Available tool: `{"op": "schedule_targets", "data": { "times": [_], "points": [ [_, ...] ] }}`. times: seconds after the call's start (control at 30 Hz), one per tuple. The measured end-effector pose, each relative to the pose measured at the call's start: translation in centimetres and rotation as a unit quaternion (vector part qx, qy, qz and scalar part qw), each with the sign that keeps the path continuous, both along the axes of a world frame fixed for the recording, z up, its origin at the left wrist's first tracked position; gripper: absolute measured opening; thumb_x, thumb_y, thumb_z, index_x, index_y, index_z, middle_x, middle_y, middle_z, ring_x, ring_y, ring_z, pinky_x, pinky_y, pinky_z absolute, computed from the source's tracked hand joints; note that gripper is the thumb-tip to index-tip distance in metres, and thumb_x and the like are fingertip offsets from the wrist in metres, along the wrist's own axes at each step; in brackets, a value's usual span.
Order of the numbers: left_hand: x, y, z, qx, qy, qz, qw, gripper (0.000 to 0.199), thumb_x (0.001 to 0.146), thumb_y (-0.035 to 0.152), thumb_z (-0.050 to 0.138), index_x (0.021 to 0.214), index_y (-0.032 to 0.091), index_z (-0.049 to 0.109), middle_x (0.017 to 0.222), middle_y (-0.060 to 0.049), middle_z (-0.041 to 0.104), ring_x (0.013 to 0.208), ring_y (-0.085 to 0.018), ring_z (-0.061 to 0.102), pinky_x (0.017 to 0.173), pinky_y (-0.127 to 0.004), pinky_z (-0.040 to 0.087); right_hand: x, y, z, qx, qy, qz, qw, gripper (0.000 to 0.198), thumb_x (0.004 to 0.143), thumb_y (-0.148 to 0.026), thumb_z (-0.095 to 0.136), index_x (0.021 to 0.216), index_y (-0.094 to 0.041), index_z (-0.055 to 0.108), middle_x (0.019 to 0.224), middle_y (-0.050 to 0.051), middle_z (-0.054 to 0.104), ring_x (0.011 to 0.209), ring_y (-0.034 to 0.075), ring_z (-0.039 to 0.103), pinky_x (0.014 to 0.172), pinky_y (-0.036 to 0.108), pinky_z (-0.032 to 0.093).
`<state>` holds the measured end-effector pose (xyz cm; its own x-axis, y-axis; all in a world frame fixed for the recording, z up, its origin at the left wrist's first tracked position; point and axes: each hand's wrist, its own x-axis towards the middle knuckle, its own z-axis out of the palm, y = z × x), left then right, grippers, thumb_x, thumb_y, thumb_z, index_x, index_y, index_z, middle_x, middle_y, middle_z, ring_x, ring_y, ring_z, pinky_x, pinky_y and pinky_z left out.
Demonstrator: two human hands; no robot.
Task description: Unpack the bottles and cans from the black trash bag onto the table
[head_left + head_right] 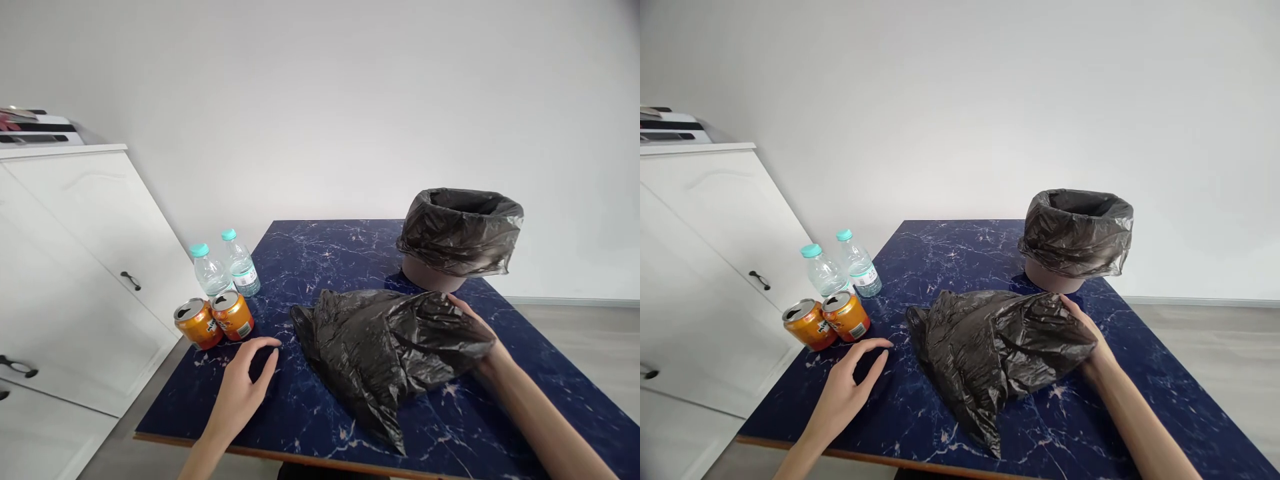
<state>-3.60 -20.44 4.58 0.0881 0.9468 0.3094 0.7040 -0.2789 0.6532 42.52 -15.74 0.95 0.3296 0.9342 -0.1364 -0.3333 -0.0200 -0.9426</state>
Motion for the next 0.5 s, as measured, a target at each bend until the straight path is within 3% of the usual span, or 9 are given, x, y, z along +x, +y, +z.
{"op": "schedule_targets", "data": {
  "times": [0.1, 0.2, 0.37, 0.5],
  "points": [
    [1.4, -1.5, 0.7, -0.01, -0.013, -0.049, 0.999, 0.025, 0.109, 0.048, 0.056, 0.12, 0.031, 0.07, 0.121, -0.003, 0.076, 0.117, -0.025, 0.073, 0.104, -0.039, 0.057, 2.0, -3.6, 0.9, -0.076, -0.018, -0.008, 0.997, 0.049, 0.088, -0.065, 0.072, 0.122, -0.029, 0.076, 0.129, 0.006, 0.08, 0.116, 0.032, 0.077, 0.091, 0.041, 0.067],
    [3.4, -2.9, 1.5, -0.038, -0.01, -0.099, 0.994, 0.025, 0.111, 0.047, 0.054, 0.123, 0.031, 0.068, 0.122, -0.005, 0.074, 0.118, -0.025, 0.07, 0.105, -0.039, 0.056, 3.8, -6.7, 0.9, -0.089, -0.056, -0.018, 0.994, 0.059, 0.091, -0.071, 0.063, 0.134, -0.031, 0.071, 0.144, 0.006, 0.073, 0.129, 0.034, 0.071, 0.093, 0.041, 0.068],
    [6.8, -4.3, 2.5, -0.114, 0.025, -0.154, 0.981, 0.032, 0.111, 0.053, 0.05, 0.13, 0.032, 0.065, 0.127, -0.008, 0.07, 0.126, -0.029, 0.064, 0.112, -0.05, 0.052, 3.7, -10.6, 0.9, -0.129, -0.13, -0.001, 0.983, 0.075, 0.086, -0.076, 0.068, 0.15, -0.038, 0.06, 0.146, 0.005, 0.072, 0.133, 0.036, 0.069, 0.102, 0.045, 0.066],
    [8.9, -5.1, 3.1, -0.138, 0.021, -0.185, 0.973, 0.036, 0.108, 0.058, 0.055, 0.127, 0.03, 0.066, 0.134, -0.009, 0.066, 0.134, -0.033, 0.058, 0.122, -0.06, 0.042, 1.6, -11.5, 2.2, -0.177, -0.224, 0.012, 0.958, 0.102, 0.071, -0.085, 0.077, 0.156, -0.035, 0.053, 0.139, 0.008, 0.076, 0.126, 0.039, 0.073, 0.109, 0.047, 0.062]
  ]
}}
